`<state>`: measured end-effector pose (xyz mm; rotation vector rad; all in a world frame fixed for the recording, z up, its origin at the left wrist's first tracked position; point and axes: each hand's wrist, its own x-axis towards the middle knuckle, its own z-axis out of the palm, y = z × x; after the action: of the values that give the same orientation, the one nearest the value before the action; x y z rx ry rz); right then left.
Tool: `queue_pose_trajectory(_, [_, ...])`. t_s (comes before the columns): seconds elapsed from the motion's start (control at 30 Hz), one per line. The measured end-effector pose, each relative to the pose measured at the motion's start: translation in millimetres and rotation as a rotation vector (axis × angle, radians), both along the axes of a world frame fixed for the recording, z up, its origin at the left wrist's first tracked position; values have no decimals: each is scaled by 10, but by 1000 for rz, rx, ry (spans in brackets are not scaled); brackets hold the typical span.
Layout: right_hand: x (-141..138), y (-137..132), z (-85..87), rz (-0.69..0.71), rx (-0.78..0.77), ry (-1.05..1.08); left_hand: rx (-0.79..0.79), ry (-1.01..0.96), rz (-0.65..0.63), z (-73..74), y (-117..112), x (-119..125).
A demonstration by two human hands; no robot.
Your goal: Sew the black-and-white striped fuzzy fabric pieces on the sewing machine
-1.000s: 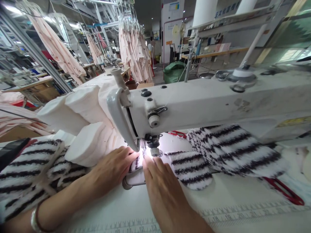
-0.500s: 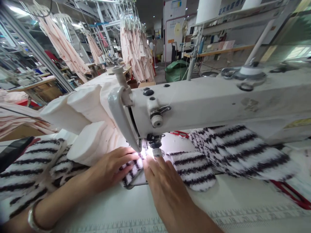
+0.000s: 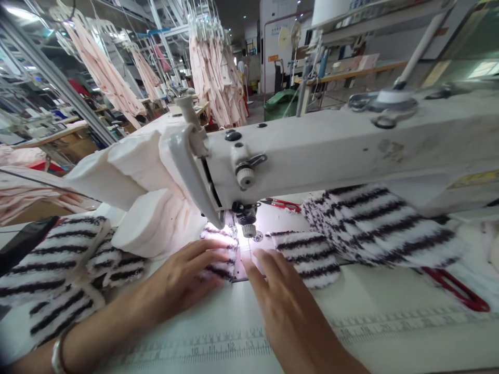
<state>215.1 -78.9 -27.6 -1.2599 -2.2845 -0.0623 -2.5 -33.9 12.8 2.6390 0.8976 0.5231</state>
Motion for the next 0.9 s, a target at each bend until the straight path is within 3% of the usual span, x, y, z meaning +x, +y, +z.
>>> queue_pose_trajectory(0.13, [-32,-176,-103,-48,-91,94,18,-1,-18,-42,-23,-77])
queue_pose_trajectory(0.27, [-118,-220,-97,-47,-107,157,10,-18,-49,-67,-25,-94])
queue_pose_trajectory(0.43, [-282,-234,-72,-43,-48,38,-6,-52,-91,-41,-25,-142])
queue_pose_trajectory(0.6, [-420,-285,-110,-154,11,-40,-29,-51,-101,-87,-57,-184])
queue_pose_trajectory(0.77, [-279,-229,-136,-111,77,-95,52,-42,-11,-167,-161,-75])
queue_pose_trajectory(0.9, [-194,-91,-113,-86,79,-98,69,-18,47,-144,-154,56])
